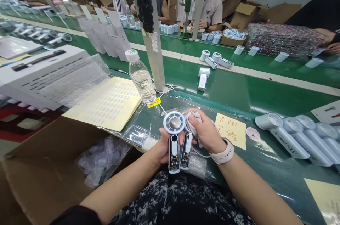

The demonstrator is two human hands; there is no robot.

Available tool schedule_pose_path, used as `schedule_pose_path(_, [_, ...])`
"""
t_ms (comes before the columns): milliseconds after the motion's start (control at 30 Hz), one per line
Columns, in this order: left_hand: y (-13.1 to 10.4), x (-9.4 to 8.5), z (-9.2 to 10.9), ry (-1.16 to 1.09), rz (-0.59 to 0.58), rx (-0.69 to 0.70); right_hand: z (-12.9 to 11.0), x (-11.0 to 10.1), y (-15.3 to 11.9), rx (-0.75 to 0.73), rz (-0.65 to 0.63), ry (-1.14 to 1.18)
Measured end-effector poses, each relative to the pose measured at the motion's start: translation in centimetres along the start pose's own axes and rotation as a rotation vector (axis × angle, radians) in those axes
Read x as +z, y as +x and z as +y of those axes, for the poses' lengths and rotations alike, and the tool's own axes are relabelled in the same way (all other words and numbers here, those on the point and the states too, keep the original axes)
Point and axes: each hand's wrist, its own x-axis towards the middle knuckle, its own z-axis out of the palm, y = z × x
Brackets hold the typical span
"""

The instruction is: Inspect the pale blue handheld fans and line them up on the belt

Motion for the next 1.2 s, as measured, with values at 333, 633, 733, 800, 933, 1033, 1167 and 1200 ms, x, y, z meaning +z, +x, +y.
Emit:
schedule_pose_path(333, [-0.4,1.5,0.9,-0.237,-0.048,0.119,-2.1,-1.3,6.2,-0.066,0.105,-0.303])
schedule_pose_path(633, [-0.1,1.3,0.5,-0.217,-0.038,0.114,-1.1,-6.0,13.3,-0.027,0.527,-1.174])
schedule_pose_path(733, [-0.1,1.0,0.3,-0.199,-0.065,0.116,-0.5,-7.1,13.2,-0.014,0.556,-1.26])
schedule_pose_path(800, [-0.2,0.9,0.2,-0.2,-0.056,0.117,-0.7,-7.0,12.3,-0.023,0.53,-1.299])
schedule_pose_path(933, [-0.1,0.8,0.3,-0.193,-0.033,0.113,-1.2,-5.8,7.4,-0.08,0.364,-1.337])
schedule_pose_path(1033, [0.3,0.7,0.5,-0.186,0.021,0.125,-0.6,-4.7,1.7,-0.138,0.201,-1.314])
schedule_pose_path(1167, [0.3,1.2,0.5,-0.074,0.105,0.183,1.6,-2.8,-4.7,-0.21,0.299,-0.99])
schedule_pose_path(1200, [0.2,1.6,0.6,0.003,0.114,0.201,2.0,-2.3,-5.7,-0.203,0.317,-0.818])
